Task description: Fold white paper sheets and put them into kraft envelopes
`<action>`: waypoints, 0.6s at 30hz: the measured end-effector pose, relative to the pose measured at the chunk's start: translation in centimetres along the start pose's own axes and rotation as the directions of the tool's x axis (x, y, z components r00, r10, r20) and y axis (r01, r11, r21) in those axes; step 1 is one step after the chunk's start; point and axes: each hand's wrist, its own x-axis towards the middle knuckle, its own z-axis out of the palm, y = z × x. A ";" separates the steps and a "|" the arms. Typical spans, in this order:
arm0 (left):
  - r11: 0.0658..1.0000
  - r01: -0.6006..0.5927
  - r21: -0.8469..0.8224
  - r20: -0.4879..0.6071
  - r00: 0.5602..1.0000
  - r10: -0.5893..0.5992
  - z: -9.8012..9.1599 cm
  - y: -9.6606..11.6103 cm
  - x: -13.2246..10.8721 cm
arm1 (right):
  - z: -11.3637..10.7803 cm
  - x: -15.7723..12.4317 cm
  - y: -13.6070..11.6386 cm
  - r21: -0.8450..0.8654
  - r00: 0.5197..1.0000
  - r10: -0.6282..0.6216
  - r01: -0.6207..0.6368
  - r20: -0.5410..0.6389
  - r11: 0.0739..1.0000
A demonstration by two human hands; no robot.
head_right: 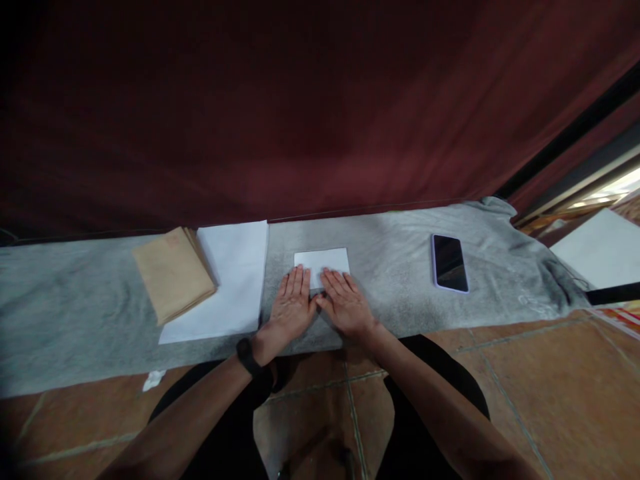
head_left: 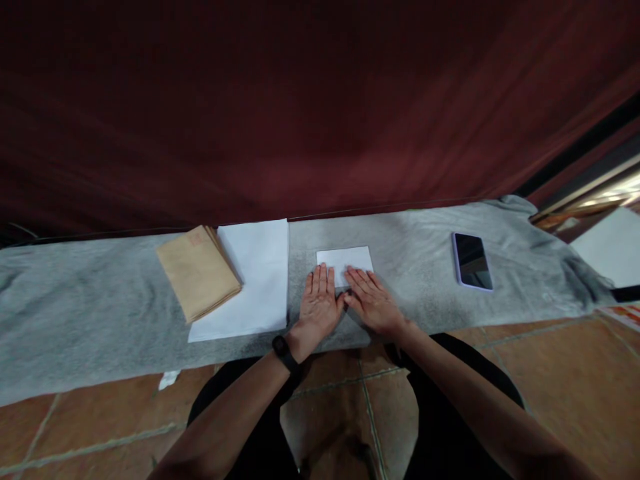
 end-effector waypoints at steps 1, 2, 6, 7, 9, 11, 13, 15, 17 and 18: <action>1.000 -0.002 -0.001 0.003 1.000 0.002 -0.1 -0.1 0.0 | 0.1 -0.1 -0.3 0.000 1.000 -0.006 0.006 0.006 1.000; 1.000 -0.002 -0.003 0.004 1.000 0.002 -0.1 -0.1 0.0 | 0.2 -0.2 -0.5 -0.003 1.000 -0.004 0.004 0.008 1.000; 0.999 -0.027 -0.047 -0.022 0.999 0.026 -0.3 -0.1 0.4 | 0.3 -0.3 -0.3 -0.019 1.000 0.015 -0.014 0.011 1.000; 0.997 -0.042 -0.069 -0.026 0.999 0.041 -0.4 0.0 0.7 | 0.3 -0.3 -0.2 -0.020 1.000 0.016 -0.015 0.012 1.000; 0.988 -0.091 -0.122 -0.022 0.996 0.089 -0.4 0.2 1.4 | 0.4 -0.2 0.0 -0.017 1.000 0.007 -0.007 0.015 1.000; 0.975 -0.140 -0.174 -0.013 0.990 0.140 -0.3 0.4 2.3 | 0.7 -0.2 0.1 -0.018 1.000 -0.010 0.010 0.010 1.000; 0.960 -0.185 -0.209 -0.014 0.982 0.186 -0.2 0.6 2.9 | 1.1 -0.3 0.1 -0.032 1.000 -0.023 0.023 -0.013 0.999; 0.953 -0.210 -0.220 -0.023 0.977 0.210 0.0 0.8 3.2 | 1.5 -0.5 0.1 -0.051 0.998 -0.036 0.033 -0.049 0.998; 0.952 -0.214 -0.218 -0.026 0.977 0.213 0.2 0.9 3.2 | 1.8 -0.6 0.0 -0.064 0.996 -0.043 0.038 -0.082 0.997; 0.955 -0.207 -0.213 -0.024 0.978 0.206 0.3 0.9 3.1 | 1.8 -0.6 0.0 -0.067 0.995 -0.044 0.038 -0.093 0.997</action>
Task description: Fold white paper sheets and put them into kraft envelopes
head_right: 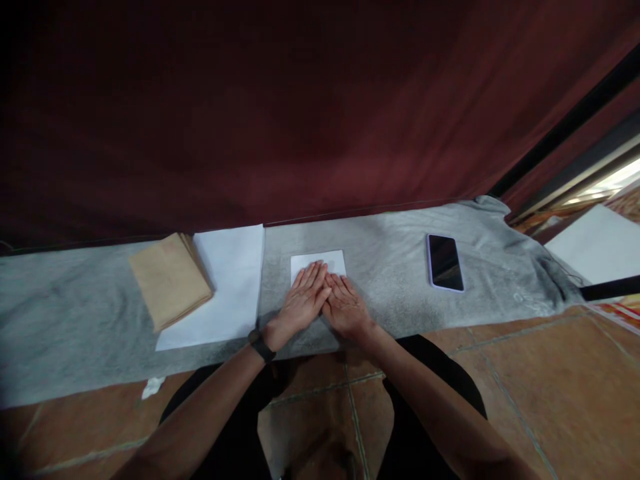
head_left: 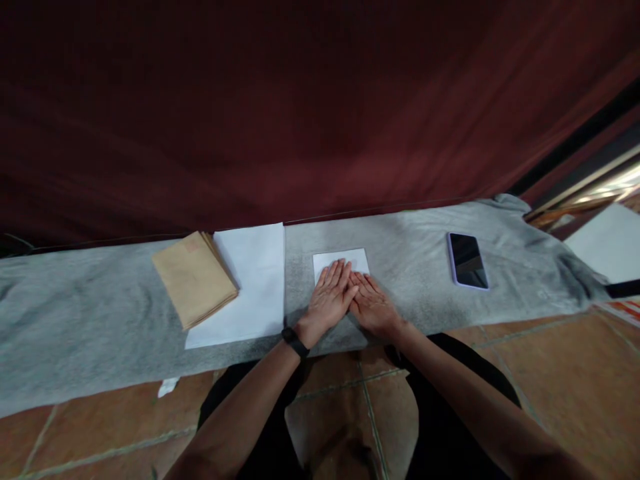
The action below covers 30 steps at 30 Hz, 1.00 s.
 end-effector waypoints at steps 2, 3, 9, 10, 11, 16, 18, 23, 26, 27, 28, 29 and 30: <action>1.000 0.019 0.016 0.003 1.000 -0.019 0.1 -0.1 -0.2 | -0.2 -0.1 0.0 0.000 1.000 0.011 -0.011 -0.013 1.000; 0.999 0.025 0.025 0.005 1.000 -0.026 0.1 -0.1 -0.3 | -0.3 -0.2 0.1 0.001 1.000 0.018 -0.018 -0.015 1.000; 0.996 0.032 0.088 0.015 0.999 -0.033 0.0 -0.7 -0.7 | -1.3 -1.0 0.9 -0.004 0.998 0.063 -0.063 0.005 0.998; 0.995 0.034 0.098 0.021 0.999 -0.036 -0.1 -0.8 -0.8 | -1.4 -1.1 1.1 -0.005 0.997 0.074 -0.074 0.011 0.997; 0.994 0.036 0.106 0.025 0.999 -0.039 -0.1 -0.9 -0.9 | -1.5 -1.2 1.3 -0.004 0.996 0.085 -0.085 0.019 0.996; 0.992 0.052 0.116 0.010 0.999 -0.053 -0.1 -1.1 -1.2 | -1.8 -1.6 2.8 0.024 0.984 0.139 -0.142 0.107 0.990; 0.992 0.057 0.115 0.002 0.998 -0.057 0.0 -1.1 -1.3 | -2.0 -1.6 3.4 0.044 0.975 0.164 -0.172 0.151 0.984; 0.992 0.046 0.121 -0.004 0.999 -0.046 -0.1 -0.8 -1.3 | -2.7 -0.4 4.3 0.091 0.961 0.203 -0.223 0.187 0.971; 0.992 0.034 0.125 -0.001 0.999 -0.034 -0.3 -0.7 -1.3 | -2.9 0.7 4.1 0.107 0.964 0.186 -0.209 0.192 0.972; 0.992 0.026 0.126 0.002 1.000 -0.027 -0.3 -0.7 -1.4 | -2.8 1.1 4.0 0.107 0.964 0.172 -0.197 0.201 0.975; 0.992 0.019 0.125 0.004 1.000 -0.019 -0.4 -0.7 -1.4 | -2.6 1.3 3.9 0.104 0.964 0.162 -0.187 0.210 0.977; 0.992 0.011 0.124 0.005 1.000 -0.012 -0.4 -0.7 -1.4 | -2.4 1.6 3.8 0.098 0.964 0.154 -0.178 0.216 0.979; 0.993 0.004 0.122 0.005 1.000 -0.005 -0.4 -0.8 -1.4 | -2.2 1.8 3.8 0.090 0.964 0.148 -0.171 0.220 0.981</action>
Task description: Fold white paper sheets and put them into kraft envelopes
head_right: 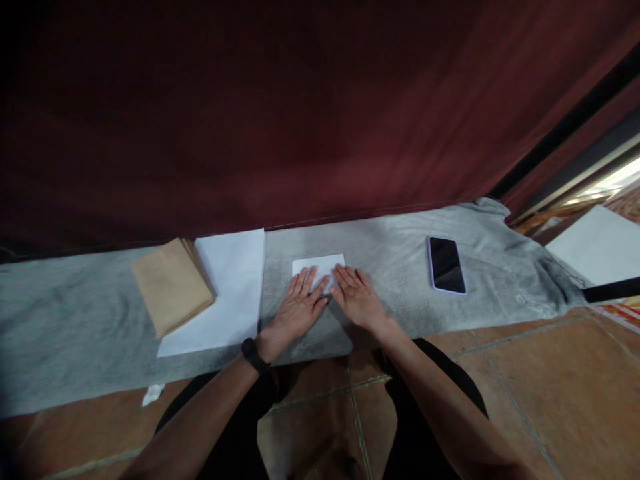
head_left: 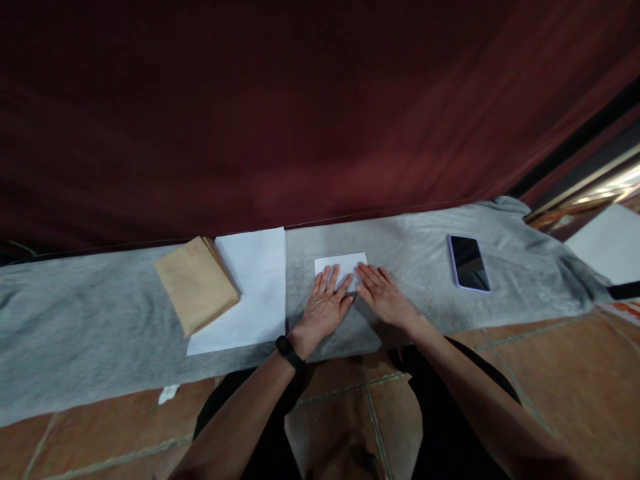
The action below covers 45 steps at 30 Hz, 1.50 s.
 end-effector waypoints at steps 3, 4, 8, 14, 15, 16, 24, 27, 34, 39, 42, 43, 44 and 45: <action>1.000 -0.011 -0.005 -0.003 1.000 0.011 0.0 -0.1 0.0 | 0.5 0.9 0.1 -0.025 1.000 0.013 -0.013 -0.010 1.000; 1.000 -0.013 -0.006 -0.001 1.000 0.013 0.0 -0.2 0.0 | 0.6 1.2 0.2 -0.032 0.999 0.028 -0.029 -0.020 0.999; 1.000 -0.007 -0.012 0.017 1.000 0.007 -0.1 -0.2 0.1 | 0.8 2.6 0.2 -0.076 0.995 0.082 -0.087 -0.056 0.993; 1.000 0.004 -0.020 0.015 1.000 -0.003 -0.3 0.0 0.1 | 0.2 4.1 0.0 -0.065 0.982 0.167 -0.174 -0.093 0.983; 1.000 0.005 -0.019 0.011 1.000 -0.005 -0.3 0.0 0.1 | 0.0 4.0 -0.1 -0.052 0.978 0.175 -0.181 -0.111 0.982; 1.000 0.006 -0.018 0.007 1.000 -0.005 -0.3 0.0 0.1 | -0.2 3.9 -0.3 -0.038 0.977 0.168 -0.174 -0.130 0.984; 0.999 0.051 -0.004 -0.015 0.999 -0.051 0.4 0.3 0.3 | 1.5 0.5 -1.6 -0.033 0.996 -0.004 0.001 -0.091 0.999; 0.997 0.071 0.005 -0.017 0.997 -0.071 0.6 0.5 0.8 | 2.1 0.1 -1.5 -0.068 0.996 -0.009 0.003 -0.093 0.998; 0.994 0.108 -0.009 0.006 0.994 -0.108 0.7 0.7 2.5 | 2.3 0.4 -1.4 -0.098 0.994 0.008 -0.019 -0.112 0.995; 0.985 0.174 -0.015 -0.005 0.985 -0.174 1.2 0.0 3.0 | 2.2 0.3 -1.5 -0.115 0.994 0.020 -0.032 -0.108 0.993; 0.976 0.216 -0.007 -0.037 0.976 -0.216 1.5 -0.5 2.7 | 2.1 0.3 -1.5 -0.112 0.994 0.026 -0.039 -0.109 0.993; 0.974 0.228 -0.004 -0.049 0.973 -0.228 1.5 -0.7 2.6 | 2.1 0.3 -1.5 -0.107 0.993 0.024 -0.037 -0.112 0.994; 0.971 0.240 -0.001 -0.060 0.969 -0.239 1.6 -0.8 2.5 | 2.1 0.3 -1.5 -0.102 0.993 0.021 -0.033 -0.115 0.994; 0.968 0.252 0.003 -0.070 0.965 -0.251 1.6 -1.0 2.3 | 2.1 0.3 -1.4 -0.097 0.993 0.019 -0.031 -0.119 0.995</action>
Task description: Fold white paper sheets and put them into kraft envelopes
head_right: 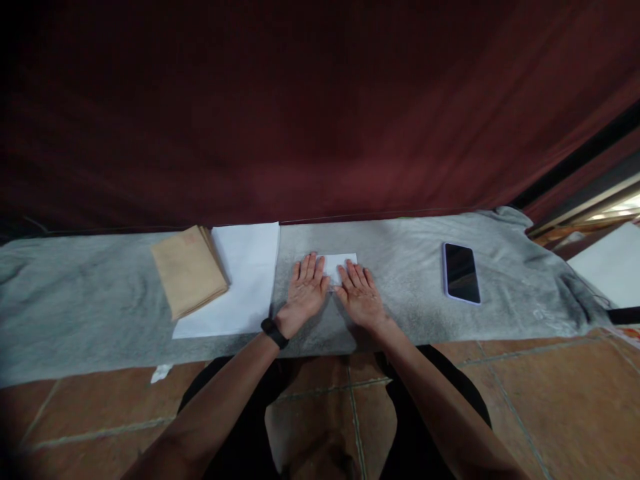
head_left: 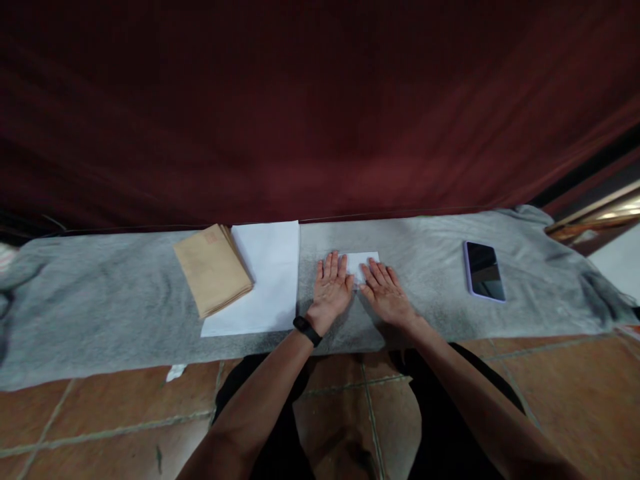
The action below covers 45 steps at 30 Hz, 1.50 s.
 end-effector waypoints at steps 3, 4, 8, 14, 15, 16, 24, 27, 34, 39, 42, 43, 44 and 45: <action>0.999 0.043 0.016 -0.022 0.999 -0.042 -0.1 -0.3 -0.2 | 0.1 -0.1 0.4 0.007 1.000 0.014 -0.014 -0.025 1.000; 0.998 0.059 0.022 -0.023 0.998 -0.059 -0.2 -0.3 -0.3 | 0.1 -0.1 0.5 0.005 0.999 0.029 -0.029 -0.036 1.000; 0.993 0.105 0.054 0.003 0.994 -0.105 -0.6 -0.3 -0.3 | 0.1 -0.3 1.2 -0.015 0.994 0.097 -0.098 -0.046 0.995; 0.987 0.107 0.123 0.037 0.993 -0.113 -0.8 -0.1 -0.3 | -0.9 0.0 1.5 -0.013 0.986 0.161 -0.161 -0.043 0.987; 0.986 0.106 0.129 0.040 0.993 -0.112 -0.9 -0.1 -0.3 | -1.1 0.1 1.4 0.000 0.990 0.139 -0.139 -0.037 0.990; 0.986 0.106 0.131 0.044 0.993 -0.113 -1.0 -0.1 -0.3 | -1.3 0.2 1.2 0.016 0.995 0.098 -0.098 -0.021 0.995; 0.988 0.092 0.128 0.024 0.995 -0.096 -0.9 -0.1 -0.4 | -1.1 0.3 0.3 0.038 0.991 -0.097 0.094 0.093 0.995; 0.988 0.095 0.124 0.026 0.995 -0.099 -1.0 0.0 -0.3 | -0.9 0.8 0.6 0.005 0.996 -0.039 0.039 0.079 0.999; 0.987 0.111 0.118 0.061 0.991 -0.119 -1.7 0.2 -0.2 | -0.8 1.6 1.1 -0.045 0.998 0.021 -0.018 0.067 0.999; 0.988 0.114 0.108 0.053 0.991 -0.121 -1.7 0.1 -0.2 | -0.7 1.9 1.8 -0.058 0.996 0.066 -0.063 0.054 0.996; 0.988 0.109 0.105 0.038 0.993 -0.114 -1.5 0.0 -0.2 | -0.6 2.0 2.3 -0.068 0.995 0.088 -0.084 0.057 0.994; 0.989 0.108 0.101 0.029 0.993 -0.112 -1.5 -0.1 -0.2 | -0.6 2.0 2.4 -0.070 0.994 0.090 -0.086 0.057 0.994; 0.990 0.107 0.096 0.018 0.994 -0.109 -1.5 -0.2 -0.1 | -0.5 2.0 2.5 -0.072 0.994 0.089 -0.085 0.055 0.994; 0.991 0.102 0.089 0.004 0.995 -0.103 -1.4 -0.2 -0.1 | -0.5 2.0 2.5 -0.072 0.995 0.089 -0.085 0.052 0.994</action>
